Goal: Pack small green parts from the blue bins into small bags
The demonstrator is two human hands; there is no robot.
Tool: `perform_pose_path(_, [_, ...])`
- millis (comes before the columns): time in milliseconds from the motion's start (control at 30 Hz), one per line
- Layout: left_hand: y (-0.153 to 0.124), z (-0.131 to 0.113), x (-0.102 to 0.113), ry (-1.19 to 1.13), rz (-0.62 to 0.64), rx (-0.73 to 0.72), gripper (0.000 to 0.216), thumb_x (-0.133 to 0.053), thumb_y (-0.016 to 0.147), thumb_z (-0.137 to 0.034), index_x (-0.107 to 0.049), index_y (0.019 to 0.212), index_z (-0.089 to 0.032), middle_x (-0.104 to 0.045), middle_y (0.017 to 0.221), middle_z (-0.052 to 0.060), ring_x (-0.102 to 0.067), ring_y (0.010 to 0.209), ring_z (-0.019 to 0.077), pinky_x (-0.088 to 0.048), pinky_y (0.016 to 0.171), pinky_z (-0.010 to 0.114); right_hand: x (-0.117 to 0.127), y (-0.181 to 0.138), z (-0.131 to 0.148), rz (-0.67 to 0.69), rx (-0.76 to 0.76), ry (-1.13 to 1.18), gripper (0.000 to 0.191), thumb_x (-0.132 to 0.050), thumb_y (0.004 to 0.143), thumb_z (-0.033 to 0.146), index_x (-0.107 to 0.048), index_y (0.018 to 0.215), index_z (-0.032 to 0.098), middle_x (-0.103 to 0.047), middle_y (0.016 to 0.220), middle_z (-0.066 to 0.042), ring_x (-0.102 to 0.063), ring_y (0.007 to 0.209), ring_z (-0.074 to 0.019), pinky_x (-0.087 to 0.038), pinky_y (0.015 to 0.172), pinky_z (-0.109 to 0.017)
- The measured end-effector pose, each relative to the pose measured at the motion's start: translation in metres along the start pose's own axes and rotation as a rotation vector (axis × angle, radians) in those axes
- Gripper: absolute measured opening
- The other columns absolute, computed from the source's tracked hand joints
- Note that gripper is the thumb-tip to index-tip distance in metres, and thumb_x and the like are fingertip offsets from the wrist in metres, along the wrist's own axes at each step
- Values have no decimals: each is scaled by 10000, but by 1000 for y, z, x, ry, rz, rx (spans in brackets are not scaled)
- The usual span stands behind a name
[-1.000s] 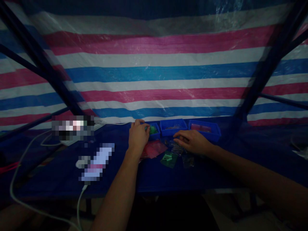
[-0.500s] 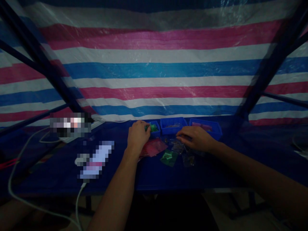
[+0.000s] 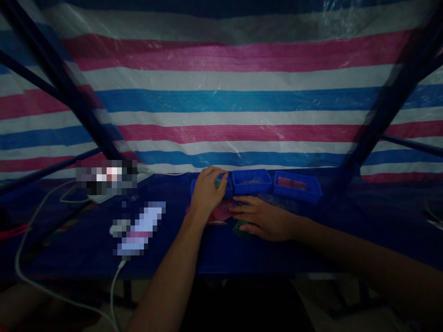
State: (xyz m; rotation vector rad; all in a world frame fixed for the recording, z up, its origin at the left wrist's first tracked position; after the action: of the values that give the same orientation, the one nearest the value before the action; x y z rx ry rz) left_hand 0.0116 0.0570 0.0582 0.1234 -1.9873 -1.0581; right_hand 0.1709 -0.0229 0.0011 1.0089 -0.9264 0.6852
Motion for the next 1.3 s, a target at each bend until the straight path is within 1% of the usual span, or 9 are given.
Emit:
perform_pose_path(133, [-1, -8, 4, -194, -1, 45, 283, -528, 1036, -382, -741, 1026, -196, -744, 1050, 61, -686, 1017, 216, -526, 962, 360, 15, -4, -12, -112, -104, 133, 402, -486, 1056, 306, -610, 1431, 226, -642, 1442, -101, -507, 1424, -269, -372, 1223, -505])
perform_pose_path(300, [-4, -23, 0, -439, 129, 86, 395, -421, 1077, -445, -750, 1107, -230, -769, 1114, 40, -706, 1072, 206, -535, 974, 355, 34, -16, -37, -392, -294, 313, 294, -562, 1027, 356, -721, 1266, 292, -733, 1284, -58, -669, 1217, -251, -509, 1090, -461])
perform_pose_path(400, [-8, -30, -7, -475, 210, 88, 329, -532, 1030, -471, -730, 1175, -253, -781, 1114, 35, -727, 1039, 218, -563, 933, 370, 37, -23, -52, -515, -402, 385, 221, -639, 980, 365, -766, 1137, 274, -761, 1182, -60, -701, 1132, -251, -528, 1049, -461])
perform_pose_path(500, [-10, -33, -15, -397, 256, 60, 254, -665, 954, -438, -743, 1135, -279, -790, 1085, 32, -739, 983, 236, -578, 867, 389, 33, -25, -59, -518, -457, 485, 188, -686, 938, 384, -775, 1041, 254, -772, 1105, -54, -720, 1061, -242, -546, 1014, -453])
perform_pose_path(633, [-13, -33, -23, -358, 291, 10, 148, -658, 953, -339, -763, 1042, -284, -798, 1004, 19, -746, 898, 222, -574, 806, 373, 27, -28, -65, -537, -560, 677, 236, -757, 874, 410, -758, 1027, 229, -783, 1068, -57, -737, 1033, -238, -559, 1008, -445])
perform_pose_path(733, [-13, -32, -24, -369, 283, 26, 150, -650, 959, -336, -767, 1034, -281, -798, 979, 12, -745, 876, 212, -568, 778, 352, 25, -29, -67, -561, -596, 797, 266, -773, 855, 417, -740, 1024, 215, -787, 1060, -71, -751, 1006, -235, -574, 994, -447])
perform_pose_path(933, [-11, -38, -18, -462, 243, 92, 192, -630, 980, -363, -765, 1072, -263, -791, 1059, 27, -737, 956, 209, -554, 836, 330, 26, -32, -75, -658, -595, 814, 378, -867, 747, 356, -687, 1058, 238, -785, 1086, -62, -747, 1034, -229, -580, 992, -426])
perform_pose_path(1167, [-14, -39, -23, -457, 209, 140, 307, -722, 911, -432, -722, 1135, -223, -779, 1007, 42, -716, 868, 220, -552, 794, 339, 30, -38, -85, -739, -646, 833, 357, -882, 735, 362, -688, 1007, 239, -787, 1038, -54, -753, 959, -227, -599, 928, -409])
perform_pose_path(1300, [-13, -36, -25, -483, 146, 147, 366, -774, 873, -367, -696, 1208, -240, -767, 1099, 52, -724, 943, 230, -557, 844, 358, 28, -36, -82, -682, -626, 844, 406, -877, 746, 354, -662, 1073, 245, -771, 1090, -47, -744, 1003, -219, -584, 967, -398])
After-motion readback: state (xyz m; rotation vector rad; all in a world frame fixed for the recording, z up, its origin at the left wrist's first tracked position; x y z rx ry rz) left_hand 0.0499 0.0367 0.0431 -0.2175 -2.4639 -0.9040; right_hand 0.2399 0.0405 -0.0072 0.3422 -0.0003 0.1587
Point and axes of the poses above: each hand's wrist, its own y-axis towards the middle knuckle, its own x-axis out of the back of the hand, z = x × y, the point moved 6 cm from there along y, towards the middle knuckle
